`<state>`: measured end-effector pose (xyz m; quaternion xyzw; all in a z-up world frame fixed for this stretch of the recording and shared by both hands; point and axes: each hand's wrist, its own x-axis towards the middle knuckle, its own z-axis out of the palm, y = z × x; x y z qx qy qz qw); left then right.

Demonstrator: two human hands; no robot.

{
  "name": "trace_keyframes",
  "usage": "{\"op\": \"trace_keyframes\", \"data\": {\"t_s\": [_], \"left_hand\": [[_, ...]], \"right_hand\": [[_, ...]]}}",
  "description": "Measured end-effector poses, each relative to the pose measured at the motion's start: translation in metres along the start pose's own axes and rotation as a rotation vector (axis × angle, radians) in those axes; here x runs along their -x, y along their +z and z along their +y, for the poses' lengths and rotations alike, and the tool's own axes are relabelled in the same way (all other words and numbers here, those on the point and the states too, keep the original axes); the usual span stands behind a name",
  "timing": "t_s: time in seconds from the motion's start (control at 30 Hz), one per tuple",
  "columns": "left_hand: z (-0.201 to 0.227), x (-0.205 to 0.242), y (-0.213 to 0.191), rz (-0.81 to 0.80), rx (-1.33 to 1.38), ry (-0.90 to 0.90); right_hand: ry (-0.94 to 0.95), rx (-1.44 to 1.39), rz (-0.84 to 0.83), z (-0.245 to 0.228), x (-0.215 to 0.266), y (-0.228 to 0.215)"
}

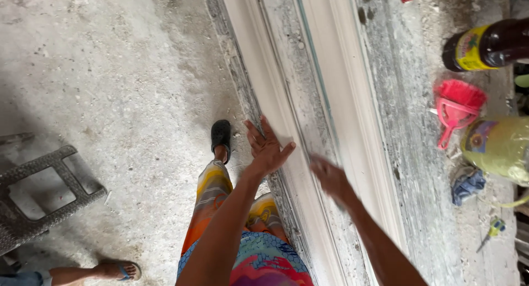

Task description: The person uses a scraper to remove residue from the edges of long white plastic strips laid on a workbench. They hold the strips with one hand while scraping with the other, moving along the length of the material.

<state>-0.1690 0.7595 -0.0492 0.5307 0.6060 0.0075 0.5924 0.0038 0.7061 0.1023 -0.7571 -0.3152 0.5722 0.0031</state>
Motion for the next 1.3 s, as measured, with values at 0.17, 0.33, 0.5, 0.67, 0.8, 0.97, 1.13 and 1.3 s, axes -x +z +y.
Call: {"op": "trace_keyframes", "data": {"t_s": [0.17, 0.33, 0.5, 0.67, 0.8, 0.97, 1.13, 1.3], "left_hand": [[0.006, 0.004, -0.006, -0.041, -0.039, -0.010], [0.010, 0.007, -0.009, -0.042, -0.044, -0.016], [-0.007, 0.001, 0.001, 0.297, -0.117, 0.162], [0.029, -0.060, -0.097, 0.483, -0.147, 0.101], [0.075, -0.122, -0.181, 0.359, -0.174, 0.043], [0.073, -0.140, -0.176, 0.241, -0.164, 0.070], [0.081, -0.130, -0.177, 0.123, -0.115, -0.008], [0.096, -0.121, -0.187, 0.036, -0.095, -0.053]], "right_hand": [[-0.213, 0.064, 0.035, -0.144, -0.117, -0.035], [-0.290, -0.041, 0.016, -0.189, -0.146, -0.051], [-0.139, -0.024, 0.032, -0.108, -0.052, -0.025], [0.028, 0.320, 0.038, 0.113, 0.011, 0.019], [0.227, 0.256, 0.034, 0.125, 0.035, 0.028], [0.089, 0.096, 0.042, -0.047, -0.035, -0.004], [-0.065, 0.100, 0.045, -0.224, -0.128, -0.037], [-0.251, 0.241, 0.115, -0.322, -0.195, -0.062]]}}
